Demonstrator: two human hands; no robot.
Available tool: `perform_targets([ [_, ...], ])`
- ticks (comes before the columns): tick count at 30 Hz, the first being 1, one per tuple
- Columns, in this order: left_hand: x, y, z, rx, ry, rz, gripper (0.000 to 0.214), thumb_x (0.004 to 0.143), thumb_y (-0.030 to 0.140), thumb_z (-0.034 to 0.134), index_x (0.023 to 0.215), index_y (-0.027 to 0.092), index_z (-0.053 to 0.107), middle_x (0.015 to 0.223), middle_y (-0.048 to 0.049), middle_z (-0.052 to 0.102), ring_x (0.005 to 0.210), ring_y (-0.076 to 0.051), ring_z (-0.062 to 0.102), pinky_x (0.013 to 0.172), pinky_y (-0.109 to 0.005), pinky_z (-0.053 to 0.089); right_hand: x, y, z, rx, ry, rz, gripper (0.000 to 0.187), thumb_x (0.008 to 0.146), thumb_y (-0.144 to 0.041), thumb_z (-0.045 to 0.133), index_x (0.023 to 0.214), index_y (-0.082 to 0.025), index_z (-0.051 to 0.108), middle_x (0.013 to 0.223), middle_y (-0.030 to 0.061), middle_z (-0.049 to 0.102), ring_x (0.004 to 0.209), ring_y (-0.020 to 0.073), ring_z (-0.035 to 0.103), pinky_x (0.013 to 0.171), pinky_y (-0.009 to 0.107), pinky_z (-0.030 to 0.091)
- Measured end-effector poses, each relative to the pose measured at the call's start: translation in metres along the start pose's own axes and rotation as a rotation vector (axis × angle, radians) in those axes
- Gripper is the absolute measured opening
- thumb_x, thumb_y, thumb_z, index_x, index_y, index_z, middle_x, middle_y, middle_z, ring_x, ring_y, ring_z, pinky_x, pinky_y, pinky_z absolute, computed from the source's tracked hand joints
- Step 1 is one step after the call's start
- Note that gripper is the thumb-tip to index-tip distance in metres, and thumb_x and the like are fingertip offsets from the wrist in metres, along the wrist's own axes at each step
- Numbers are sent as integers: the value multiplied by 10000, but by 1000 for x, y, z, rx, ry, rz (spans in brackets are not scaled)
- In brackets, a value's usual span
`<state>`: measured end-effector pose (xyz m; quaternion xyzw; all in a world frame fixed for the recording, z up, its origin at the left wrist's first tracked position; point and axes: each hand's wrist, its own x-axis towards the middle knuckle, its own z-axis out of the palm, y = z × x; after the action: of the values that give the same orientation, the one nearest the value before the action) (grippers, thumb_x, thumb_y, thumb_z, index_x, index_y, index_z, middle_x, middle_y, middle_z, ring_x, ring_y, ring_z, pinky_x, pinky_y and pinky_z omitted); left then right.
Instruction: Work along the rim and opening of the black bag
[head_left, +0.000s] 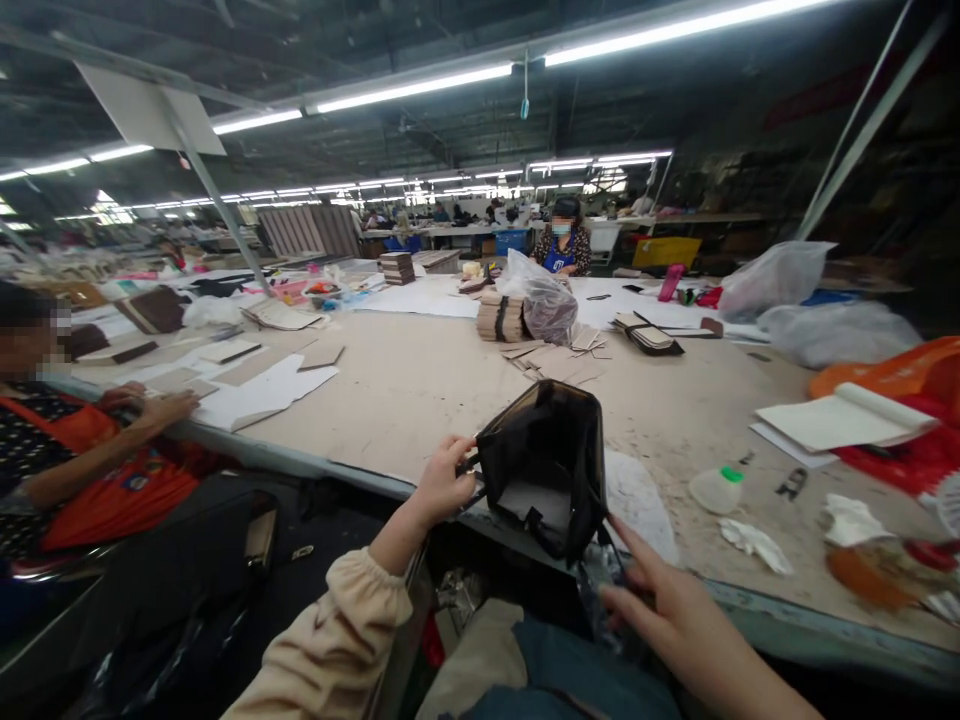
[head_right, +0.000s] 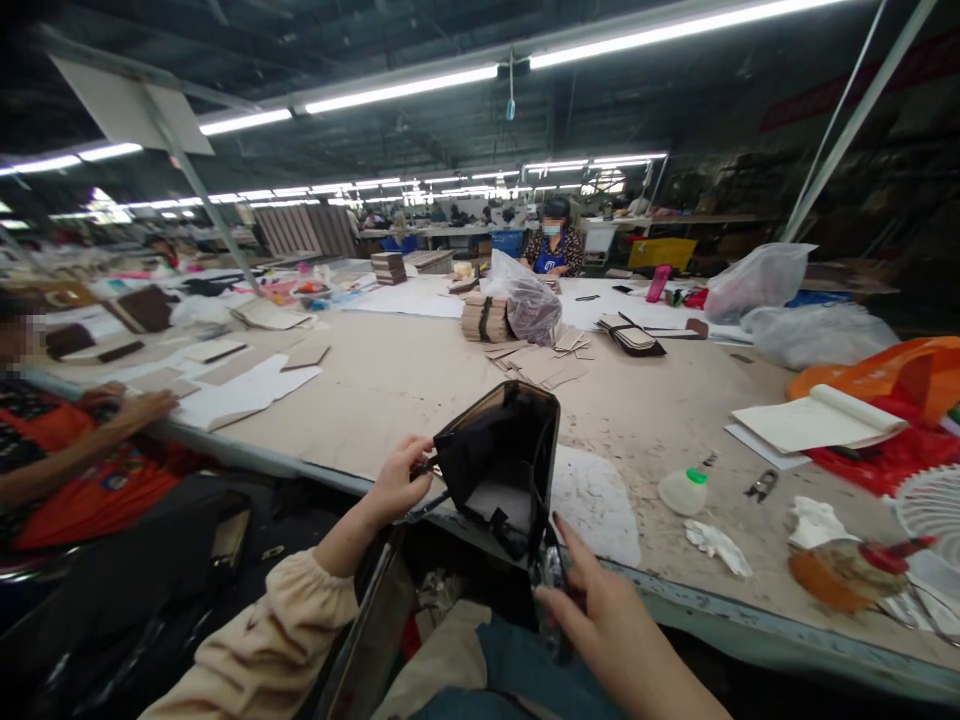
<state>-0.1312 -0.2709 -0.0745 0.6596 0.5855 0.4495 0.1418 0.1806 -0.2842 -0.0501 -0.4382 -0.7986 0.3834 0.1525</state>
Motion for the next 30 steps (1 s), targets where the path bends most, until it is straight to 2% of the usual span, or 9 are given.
perform_targets([
  [5,12,14,16,12,117,-15,528,687,244,693,1170,164,496,1178,-81,525,1109,-213,484,953,-342,418,-10,-14,13,-11,-140,-58,729,867,-342,422,1450,-99,58,674,-18,572,621,183,551,576,264,410],
  [8,24,21,29,-49,108,-46,367,748,254,661,1101,192,581,1087,-34,609,1023,-181,550,938,-313,427,-1,-26,-9,-132,-137,-153,440,880,-348,460,1292,-194,459,755,12,618,689,176,583,614,256,431],
  [9,27,22,32,-75,109,-57,322,762,243,647,1078,199,603,1063,-21,625,1000,-173,564,926,-301,434,4,-32,-20,-175,-90,-198,316,888,-364,470,1150,-219,572,787,18,627,710,172,587,623,252,436],
  [11,32,21,34,-117,111,-73,298,770,231,641,1066,208,622,1055,-7,636,991,-168,573,919,-289,439,21,-43,-42,-239,83,-299,243,907,-396,466,979,-229,627,855,22,632,751,166,588,646,252,448],
  [13,33,18,34,-146,89,-69,310,766,232,648,1076,216,625,1065,1,636,1000,-167,572,924,-283,436,45,-52,-58,-292,251,-416,225,907,-385,483,995,-222,612,926,26,629,803,166,585,699,263,460],
  [15,33,17,33,-163,68,-61,318,771,236,646,1088,222,622,1083,6,630,1018,-167,566,932,-279,432,73,-57,-64,-358,284,-537,202,893,-330,524,1045,-218,595,1015,26,615,909,175,569,789,286,457],
  [19,29,18,30,-180,49,-33,326,777,225,637,1102,226,616,1100,5,622,1028,-165,560,941,-277,430,124,-61,-53,-501,195,-656,329,825,-229,630,1144,-191,565,1146,50,566,1064,202,496,916,334,416],
  [22,27,21,30,-193,49,4,337,780,222,633,1117,225,612,1106,0,620,1032,-164,559,952,-279,428,147,-61,-41,-568,134,-648,298,806,-223,658,1093,-171,593,1088,59,586,1033,215,499,901,342,416],
  [30,31,15,31,-231,77,2,265,800,201,592,1058,201,650,1078,-20,636,1013,-176,579,953,-320,451,155,-60,-36,-575,27,-582,61,821,-241,644,794,-186,646,778,16,590,726,153,549,655,244,411],
])
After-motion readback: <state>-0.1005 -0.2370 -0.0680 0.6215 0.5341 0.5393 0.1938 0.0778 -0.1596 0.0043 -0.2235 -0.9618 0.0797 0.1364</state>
